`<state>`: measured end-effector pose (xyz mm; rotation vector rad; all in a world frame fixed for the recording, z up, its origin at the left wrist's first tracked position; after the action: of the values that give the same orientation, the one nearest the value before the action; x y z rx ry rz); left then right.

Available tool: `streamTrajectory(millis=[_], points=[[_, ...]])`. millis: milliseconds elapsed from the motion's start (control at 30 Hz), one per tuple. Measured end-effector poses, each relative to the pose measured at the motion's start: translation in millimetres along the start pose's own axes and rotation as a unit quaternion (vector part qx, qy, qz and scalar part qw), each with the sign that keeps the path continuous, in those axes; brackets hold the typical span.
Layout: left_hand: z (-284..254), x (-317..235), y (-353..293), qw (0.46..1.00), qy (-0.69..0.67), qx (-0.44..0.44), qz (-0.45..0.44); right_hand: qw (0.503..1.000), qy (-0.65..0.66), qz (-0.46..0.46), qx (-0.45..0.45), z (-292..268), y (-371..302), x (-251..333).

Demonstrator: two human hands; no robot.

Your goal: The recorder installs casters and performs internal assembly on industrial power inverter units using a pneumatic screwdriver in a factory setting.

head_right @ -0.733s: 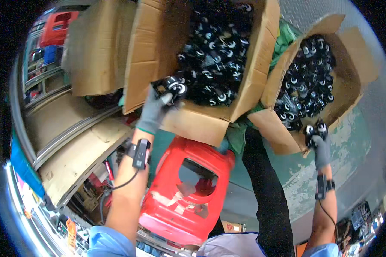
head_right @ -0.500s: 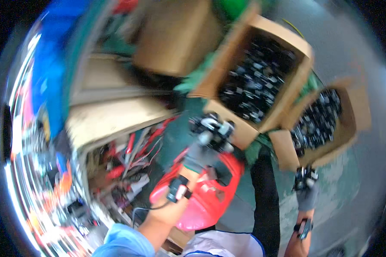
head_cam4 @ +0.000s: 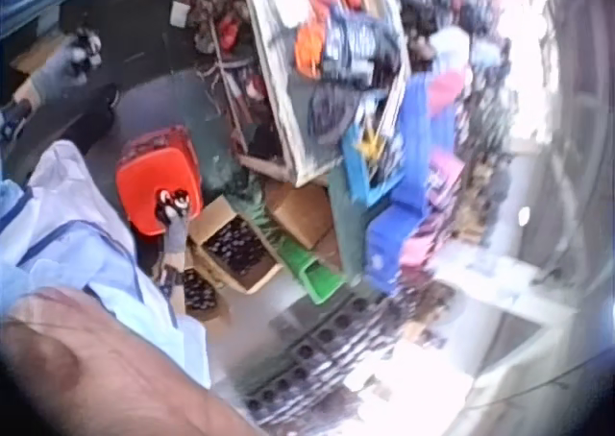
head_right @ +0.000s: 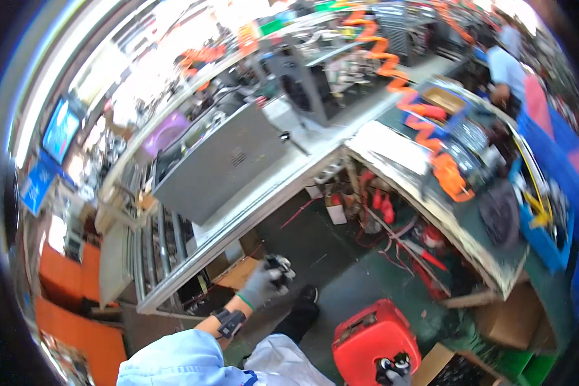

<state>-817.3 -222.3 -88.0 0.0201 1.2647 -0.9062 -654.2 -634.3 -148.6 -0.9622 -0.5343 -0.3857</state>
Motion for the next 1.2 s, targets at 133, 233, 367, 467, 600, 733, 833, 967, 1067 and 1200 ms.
streamTrajectory(millis=[133, 233, 367, 467, 600, 733, 833, 967, 1067, 1200], points=[[-112, -90, 62, 0.844, 0.295, -0.363, 0.263, 0.991, -0.092, -0.036, 0.091, 179, 90, 6], [-159, -134, 106, 0.663, 0.495, -0.485, 0.283, 0.971, -0.182, -0.091, 0.122, 324, 150, 10], [-183, -159, 151, 0.617, 0.623, -0.460, 0.141, 0.919, -0.293, -0.203, 0.170, 498, 226, 9], [-180, -161, 158, 0.610, 0.662, -0.415, 0.126, 0.893, -0.374, -0.187, 0.167, 590, 274, 0], [-173, -163, 159, 0.634, 0.667, -0.380, 0.088, 0.909, -0.368, -0.105, 0.165, 643, 314, -28], [-169, -169, 155, 0.658, 0.662, -0.354, 0.057, 0.889, -0.401, -0.147, 0.166, 644, 342, -44], [-167, -174, 151, 0.660, 0.671, -0.334, 0.054, 0.885, -0.429, -0.142, 0.113, 612, 341, -30], [-152, -188, 137, 0.636, 0.706, -0.305, 0.065, 0.878, -0.351, -0.235, 0.225, 531, 291, 18], [-116, -206, 132, 0.542, 0.763, -0.308, 0.171, 0.848, -0.470, -0.097, 0.226, 449, 246, 60], [-14, -223, 179, 0.545, 0.724, -0.148, 0.396, 0.926, -0.378, 0.001, -0.016, 335, 197, 115]])
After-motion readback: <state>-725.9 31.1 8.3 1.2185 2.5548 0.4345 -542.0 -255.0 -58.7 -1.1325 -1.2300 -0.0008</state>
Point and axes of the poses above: each hand's wrist, its own y-axis towards the middle knuckle, its own z-axis out of the palm, x = y × z, the point moved 1 cm from there along y, towards the middle knuckle, and after that the axes turned 5 degrees about y, right-handed, at the moved point
